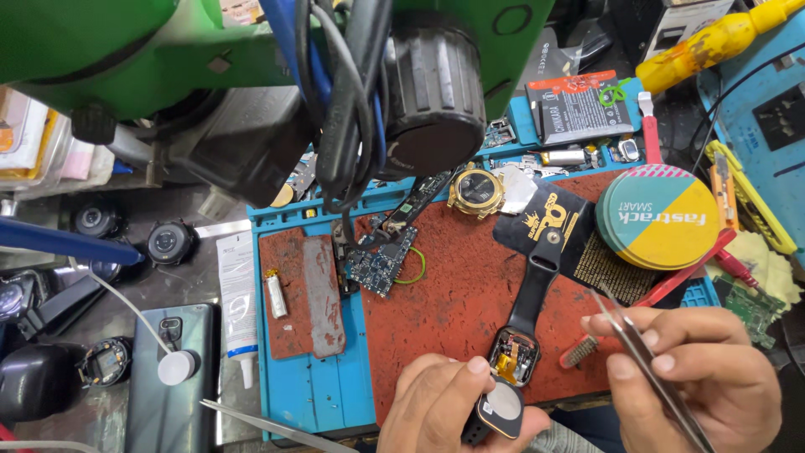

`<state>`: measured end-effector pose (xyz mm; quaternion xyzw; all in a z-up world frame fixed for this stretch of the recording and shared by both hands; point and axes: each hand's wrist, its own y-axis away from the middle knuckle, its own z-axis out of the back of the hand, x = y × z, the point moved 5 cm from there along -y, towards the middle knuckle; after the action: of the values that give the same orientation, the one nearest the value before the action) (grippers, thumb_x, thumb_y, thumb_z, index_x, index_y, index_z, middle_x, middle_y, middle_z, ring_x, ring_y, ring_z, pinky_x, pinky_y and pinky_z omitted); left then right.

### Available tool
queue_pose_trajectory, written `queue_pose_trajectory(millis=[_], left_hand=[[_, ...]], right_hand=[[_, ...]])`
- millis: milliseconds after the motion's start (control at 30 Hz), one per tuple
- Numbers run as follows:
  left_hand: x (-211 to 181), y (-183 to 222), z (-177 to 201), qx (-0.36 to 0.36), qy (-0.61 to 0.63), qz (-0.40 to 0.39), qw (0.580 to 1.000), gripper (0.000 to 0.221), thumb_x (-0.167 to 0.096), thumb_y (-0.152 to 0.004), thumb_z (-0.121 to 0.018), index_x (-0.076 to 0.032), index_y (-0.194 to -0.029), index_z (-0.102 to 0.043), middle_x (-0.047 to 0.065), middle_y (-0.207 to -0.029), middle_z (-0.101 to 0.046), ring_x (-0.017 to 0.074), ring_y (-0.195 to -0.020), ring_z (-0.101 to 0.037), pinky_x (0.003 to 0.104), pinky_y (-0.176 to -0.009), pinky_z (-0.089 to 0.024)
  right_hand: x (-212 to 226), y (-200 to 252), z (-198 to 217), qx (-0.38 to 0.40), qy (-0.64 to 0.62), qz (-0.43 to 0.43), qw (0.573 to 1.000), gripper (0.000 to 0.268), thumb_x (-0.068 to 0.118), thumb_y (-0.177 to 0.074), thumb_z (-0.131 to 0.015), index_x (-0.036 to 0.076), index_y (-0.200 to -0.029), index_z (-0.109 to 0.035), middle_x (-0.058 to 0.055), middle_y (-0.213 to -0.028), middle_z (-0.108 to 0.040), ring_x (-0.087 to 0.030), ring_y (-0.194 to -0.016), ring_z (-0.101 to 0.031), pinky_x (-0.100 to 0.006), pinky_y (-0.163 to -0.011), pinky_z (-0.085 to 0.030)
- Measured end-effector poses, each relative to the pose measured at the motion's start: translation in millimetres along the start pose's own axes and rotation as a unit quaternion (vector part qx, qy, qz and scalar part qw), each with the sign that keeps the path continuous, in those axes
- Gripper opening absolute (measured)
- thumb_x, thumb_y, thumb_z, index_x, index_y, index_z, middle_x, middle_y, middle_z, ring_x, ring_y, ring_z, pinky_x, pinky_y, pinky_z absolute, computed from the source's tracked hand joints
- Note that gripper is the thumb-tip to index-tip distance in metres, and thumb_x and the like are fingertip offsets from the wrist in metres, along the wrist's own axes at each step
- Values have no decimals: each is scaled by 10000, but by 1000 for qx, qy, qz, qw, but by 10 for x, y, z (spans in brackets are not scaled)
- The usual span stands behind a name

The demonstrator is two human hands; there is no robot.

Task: The person uses tweezers to position a component inside a smartwatch and applies adhesive from a tube to the edge of the casing before pressing the screen back into place.

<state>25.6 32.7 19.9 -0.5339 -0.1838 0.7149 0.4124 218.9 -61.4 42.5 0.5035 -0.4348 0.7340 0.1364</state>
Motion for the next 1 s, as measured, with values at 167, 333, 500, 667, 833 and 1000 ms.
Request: queue_pose_trajectory(millis=[167, 333, 500, 667, 833, 1000], left_hand=[[-9, -24, 5, 21, -6, 4, 1000, 817, -361, -792, -993, -34, -1362, -507, 98, -1018, -659, 251, -830, -708, 425, -827, -625], [6, -31, -7, 43, 10, 34, 998, 846, -325, -798, -1006, -36, -1407, -495, 59, -1012, -674, 225, -851, -717, 421, -846, -630], [-7, -27, 4, 47, -2, 41, 998, 849, -331, -801, -994, -37, -1412, -484, 65, -1017, -671, 224, -863, -713, 435, -872, -630], [-25, -31, 32, 50, -8, 43, 998, 854, -350, -792, -992, -25, -1416, -508, 69, -993, -676, 231, -864, -717, 432, -877, -630], [-28, -40, 65, 70, 2, 63, 996, 849, -352, -782, -980, -27, -1418, -521, 75, -974, -688, 247, -867, -721, 444, -901, -617], [-33, -87, 93, 114, 16, 63, 991, 826, -290, -803, -957, -15, -1441, -511, 128, -1032, -674, 305, -945, -710, 481, -967, -554]], right_hand=[[53, -56, -47, 71, 11, -6, 997, 286, -79, -819, -735, 81, -963, -547, -108, -1051, -592, -272, -1001, -770, -342, -808, -689], [75, -88, -107, 106, 26, 14, 994, 306, -76, -747, -793, 91, -894, -582, -126, -1007, -641, -271, -975, -773, -338, -814, -664], [40, -64, -140, 99, -21, -18, 995, 280, -106, -761, -762, 52, -922, -597, -100, -909, -667, -246, -903, -769, -382, -865, -676], [51, -39, -91, 119, -14, -4, 993, 265, -124, -789, -736, 72, -918, -613, -82, -902, -630, -260, -928, -778, -386, -856, -672], [34, -6, -1, 133, -60, -4, 989, 255, -139, -852, -670, 66, -991, -611, -65, -925, -591, -262, -905, -771, -417, -906, -670], [-105, -63, 155, 158, -311, -58, 935, 182, 106, -980, -615, 14, -1136, -635, -150, -982, -563, -359, -964, -696, -658, -951, -633]])
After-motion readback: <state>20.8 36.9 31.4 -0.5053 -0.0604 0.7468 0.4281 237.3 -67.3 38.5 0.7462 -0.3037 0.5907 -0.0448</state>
